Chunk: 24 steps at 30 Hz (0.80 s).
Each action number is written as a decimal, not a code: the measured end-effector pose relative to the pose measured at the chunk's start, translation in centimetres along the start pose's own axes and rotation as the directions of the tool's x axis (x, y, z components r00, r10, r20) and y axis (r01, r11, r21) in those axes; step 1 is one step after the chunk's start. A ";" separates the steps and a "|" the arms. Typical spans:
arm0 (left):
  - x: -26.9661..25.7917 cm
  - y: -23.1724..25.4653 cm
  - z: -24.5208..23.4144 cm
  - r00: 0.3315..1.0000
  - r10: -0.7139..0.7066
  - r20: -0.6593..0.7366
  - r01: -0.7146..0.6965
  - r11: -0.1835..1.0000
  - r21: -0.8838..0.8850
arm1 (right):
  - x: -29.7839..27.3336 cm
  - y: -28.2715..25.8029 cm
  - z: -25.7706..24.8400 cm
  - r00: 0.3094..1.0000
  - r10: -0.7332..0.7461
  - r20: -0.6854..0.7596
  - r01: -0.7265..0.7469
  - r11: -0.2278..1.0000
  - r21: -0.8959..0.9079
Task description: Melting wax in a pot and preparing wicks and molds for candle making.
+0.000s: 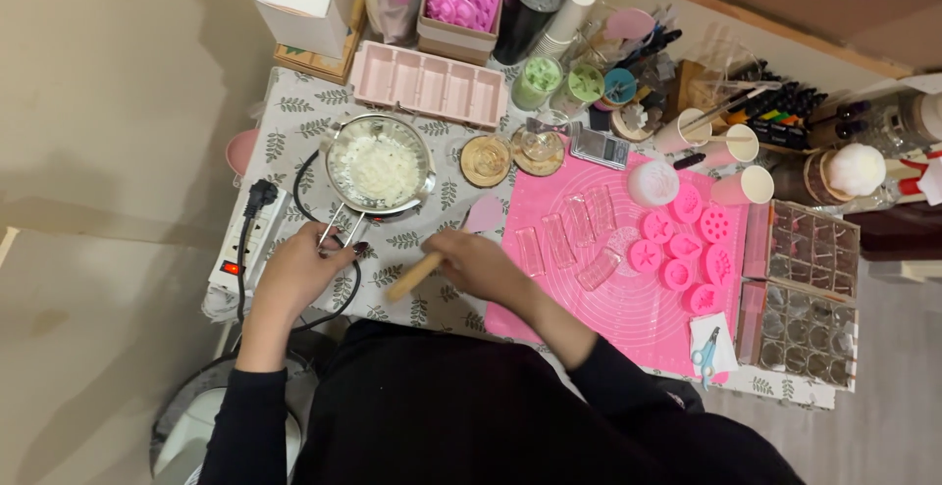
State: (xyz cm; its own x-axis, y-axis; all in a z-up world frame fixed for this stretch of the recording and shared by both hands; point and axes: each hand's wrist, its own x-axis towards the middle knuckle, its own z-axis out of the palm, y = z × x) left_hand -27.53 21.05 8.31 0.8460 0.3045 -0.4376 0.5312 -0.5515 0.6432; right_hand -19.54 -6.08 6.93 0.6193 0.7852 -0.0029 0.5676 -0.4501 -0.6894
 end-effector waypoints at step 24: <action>0.6 0.7 0.9 0.992 -0.061 0.111 0.070 0.994 -0.086 | 8.6 -6.6 -10.0 0.893 0.322 -0.315 -0.140 0.863 0.486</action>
State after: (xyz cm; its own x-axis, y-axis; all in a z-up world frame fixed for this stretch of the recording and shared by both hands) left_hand -26.72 20.12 7.91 0.8019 0.2494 -0.5429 0.5914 -0.4601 0.6622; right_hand -12.55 -0.65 18.73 0.9067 0.4217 0.0038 0.1395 -0.2914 -0.9464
